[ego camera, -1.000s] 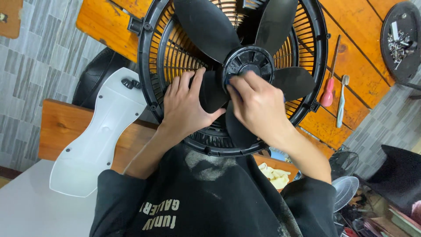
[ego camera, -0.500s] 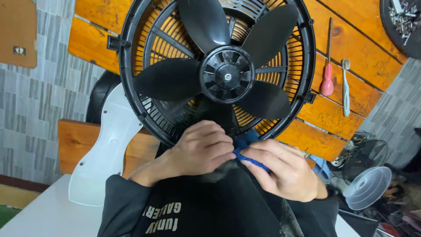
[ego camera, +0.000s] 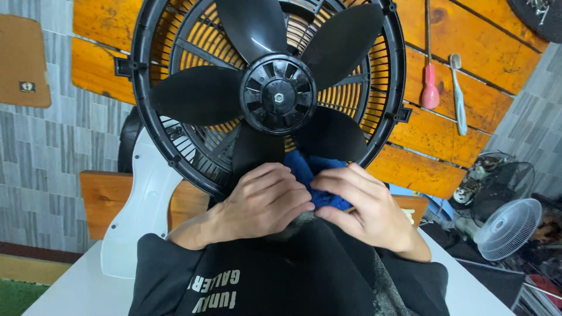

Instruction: Cleaning the blades and components of a disassembled electric fan using a cloth and a brush.

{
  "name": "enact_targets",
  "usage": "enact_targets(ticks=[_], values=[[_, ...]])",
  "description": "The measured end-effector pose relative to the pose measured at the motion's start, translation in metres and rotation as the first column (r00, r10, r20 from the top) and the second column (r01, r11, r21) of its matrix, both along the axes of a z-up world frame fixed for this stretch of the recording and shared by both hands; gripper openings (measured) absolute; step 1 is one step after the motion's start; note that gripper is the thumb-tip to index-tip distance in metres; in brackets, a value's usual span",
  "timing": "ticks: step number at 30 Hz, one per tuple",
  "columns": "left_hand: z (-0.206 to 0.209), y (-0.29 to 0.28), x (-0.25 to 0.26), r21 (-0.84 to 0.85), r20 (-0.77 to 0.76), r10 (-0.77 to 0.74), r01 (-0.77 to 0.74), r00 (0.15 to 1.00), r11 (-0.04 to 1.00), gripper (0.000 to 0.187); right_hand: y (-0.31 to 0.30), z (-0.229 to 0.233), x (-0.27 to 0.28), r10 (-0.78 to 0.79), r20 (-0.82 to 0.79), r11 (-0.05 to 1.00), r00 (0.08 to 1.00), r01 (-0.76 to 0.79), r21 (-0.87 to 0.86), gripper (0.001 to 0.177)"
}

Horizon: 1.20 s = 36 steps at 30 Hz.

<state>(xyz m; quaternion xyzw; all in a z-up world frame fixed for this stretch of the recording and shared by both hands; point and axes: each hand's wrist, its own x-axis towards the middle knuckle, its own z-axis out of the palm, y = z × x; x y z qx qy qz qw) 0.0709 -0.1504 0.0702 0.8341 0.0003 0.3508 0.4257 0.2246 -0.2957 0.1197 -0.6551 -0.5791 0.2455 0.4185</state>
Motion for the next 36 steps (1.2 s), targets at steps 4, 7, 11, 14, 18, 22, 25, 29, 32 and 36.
enact_targets(ticks=[4,7,11,14,18,22,25,29,32,36], values=[[-0.001,-0.004,0.005,0.084,-0.009,0.047,-0.046,0.999,0.995,0.017,-0.01,-0.019,0.002,0.014,-0.022,1.0,1.0,-0.014,0.018,0.023],[-0.003,-0.001,0.01,0.111,0.027,0.076,-0.078,0.997,0.991,0.016,-0.014,-0.026,0.0,-0.013,-0.145,1.0,0.989,0.014,0.003,0.02],[-0.011,0.004,0.015,0.149,0.084,0.112,-0.124,0.99,0.981,0.016,-0.036,-0.047,0.005,-0.165,-0.204,0.985,0.965,0.149,-0.089,0.021],[-0.016,0.016,0.018,0.154,0.04,0.106,-0.111,0.994,0.982,0.01,-0.017,-0.023,0.018,-0.227,-0.078,0.96,0.971,0.21,-0.184,0.021],[-0.031,0.039,0.009,0.235,-0.177,0.307,-0.263,0.935,0.936,0.034,0.004,-0.01,0.053,-0.187,0.217,0.945,0.958,0.236,-0.226,0.017],[-0.025,0.054,0.004,0.393,-0.534,0.443,-0.252,0.72,0.884,0.091,0.053,0.007,0.074,0.018,0.503,0.943,0.864,0.153,-0.295,0.015],[-0.028,0.048,0.005,0.419,-0.581,0.476,-0.258,0.66,0.871,0.099,0.073,0.009,0.08,0.084,0.56,0.94,0.824,0.122,-0.32,0.014],[-0.036,0.039,0.002,0.41,-0.551,0.52,-0.331,0.653,0.85,0.09,0.086,0.011,0.079,0.136,0.577,0.938,0.805,0.082,-0.336,0.016],[-0.036,0.039,0.0,0.401,-0.585,0.492,-0.298,0.645,0.866,0.085,0.097,0.008,0.073,0.173,0.563,0.946,0.808,0.024,-0.325,0.019],[-0.035,0.041,0.001,0.438,-0.549,0.52,-0.305,0.654,0.846,0.084,0.112,0.0,0.063,0.2,0.667,0.962,0.718,-0.013,-0.274,0.019]])
